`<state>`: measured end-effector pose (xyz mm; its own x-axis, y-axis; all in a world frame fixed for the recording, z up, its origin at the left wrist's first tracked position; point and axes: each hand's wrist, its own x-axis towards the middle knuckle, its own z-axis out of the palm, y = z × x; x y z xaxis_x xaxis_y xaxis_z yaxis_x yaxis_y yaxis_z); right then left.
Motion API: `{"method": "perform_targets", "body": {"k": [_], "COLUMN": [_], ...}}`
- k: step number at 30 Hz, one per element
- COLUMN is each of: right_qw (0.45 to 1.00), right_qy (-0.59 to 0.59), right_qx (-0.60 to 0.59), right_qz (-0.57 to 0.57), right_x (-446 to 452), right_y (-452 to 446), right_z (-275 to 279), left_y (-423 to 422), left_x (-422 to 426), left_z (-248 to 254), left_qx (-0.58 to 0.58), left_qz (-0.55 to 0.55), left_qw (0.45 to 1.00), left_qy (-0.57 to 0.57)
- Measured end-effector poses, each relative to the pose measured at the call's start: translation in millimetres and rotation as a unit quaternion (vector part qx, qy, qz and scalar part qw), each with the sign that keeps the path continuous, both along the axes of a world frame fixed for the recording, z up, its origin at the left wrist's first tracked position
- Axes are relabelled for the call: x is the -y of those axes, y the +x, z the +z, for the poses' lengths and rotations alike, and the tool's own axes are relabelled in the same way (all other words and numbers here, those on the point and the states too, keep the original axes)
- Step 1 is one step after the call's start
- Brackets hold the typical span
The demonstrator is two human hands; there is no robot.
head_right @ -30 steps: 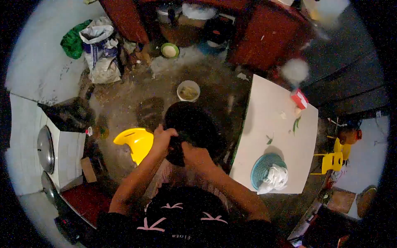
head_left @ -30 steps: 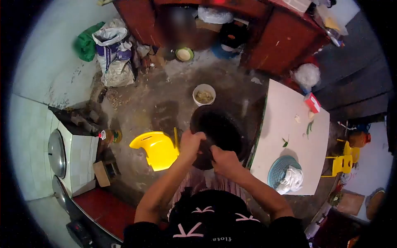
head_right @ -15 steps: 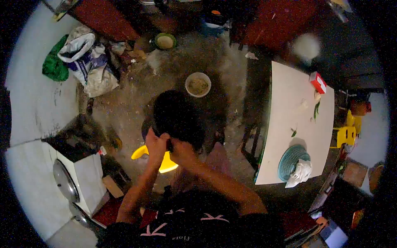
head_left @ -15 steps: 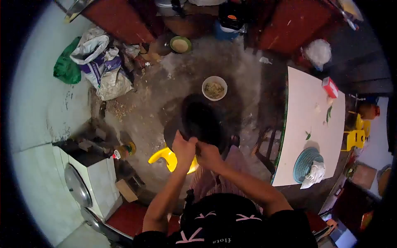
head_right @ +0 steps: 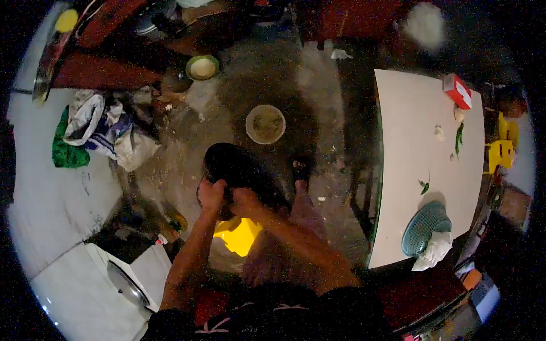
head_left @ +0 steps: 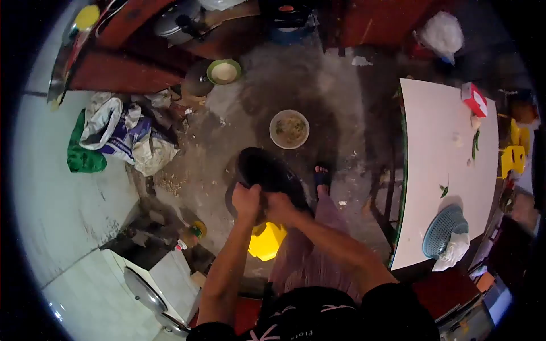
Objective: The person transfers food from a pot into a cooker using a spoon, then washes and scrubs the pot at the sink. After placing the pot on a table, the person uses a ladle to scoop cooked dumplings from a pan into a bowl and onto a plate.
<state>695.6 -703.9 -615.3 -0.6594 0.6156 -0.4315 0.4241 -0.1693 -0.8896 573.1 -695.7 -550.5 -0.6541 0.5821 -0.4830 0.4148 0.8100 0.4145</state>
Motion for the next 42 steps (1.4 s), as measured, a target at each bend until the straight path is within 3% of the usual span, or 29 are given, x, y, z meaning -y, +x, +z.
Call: {"method": "perform_targets", "body": {"k": [2, 5, 8, 14, 20, 23, 26, 29, 32, 35, 37, 38, 40, 42], "right_qw": [0.998, 1.0, 0.999, 0.998, 0.99, 0.987, 0.976, 0.952, 0.949, 0.964, 0.961, 0.958, 0.97, 0.986], "right_qy": [0.004, 0.003, 0.028, 0.042, -0.065, -0.104, -0.096, -0.125, -0.1, -0.023, -0.065, -0.086, -0.016, 0.017], "right_qx": [-0.041, 0.004, 0.0, -0.025, -0.116, -0.125, -0.164, -0.234, -0.236, -0.224, -0.24, -0.248, -0.215, -0.146], "right_qz": [-0.039, -0.016, -0.022, 0.029, -0.047, -0.008, -0.103, -0.151, -0.182, -0.143, -0.123, -0.112, -0.109, -0.08], "right_x": [-27, -29, -50, -99, -106, -125, -103, -129, -130, -123, -123, -122, -118, -116], "right_y": [0, -16, -17, -10, -19, -9, -25, -4, -4, -12, -13, -12, -9, -4], "right_z": [8, -73, -97, -111, -160, -144, -167, -119, -109, -118, -110, -106, -82, -43], "left_y": [-1, -2, 2, 21, 44, 55, 61, 65, 62, 65, 66, 61, 42, 25], "left_x": [-24, -59, -87, -133, -171, -183, -186, -186, -183, -184, -185, -180, -156, -131], "left_z": [-6, -31, -42, -62, -67, -67, -70, -70, -69, -55, -39, -35, -30, -25], "left_qx": [-0.021, -0.046, -0.055, -0.123, -0.178, -0.206, -0.24, -0.257, -0.261, -0.259, -0.244, -0.235, -0.22, -0.092], "left_qz": [-0.016, -0.039, -0.051, -0.065, -0.127, -0.156, -0.193, -0.22, -0.232, -0.214, -0.186, -0.186, -0.182, -0.125], "left_qw": [0.999, 0.996, 0.996, 0.988, 0.969, 0.958, 0.945, 0.937, 0.935, 0.939, 0.947, 0.952, 0.958, 0.979], "left_qy": [-0.048, -0.066, -0.054, -0.065, -0.113, -0.125, -0.107, -0.088, -0.07, -0.077, -0.094, -0.062, -0.002, 0.129]}}
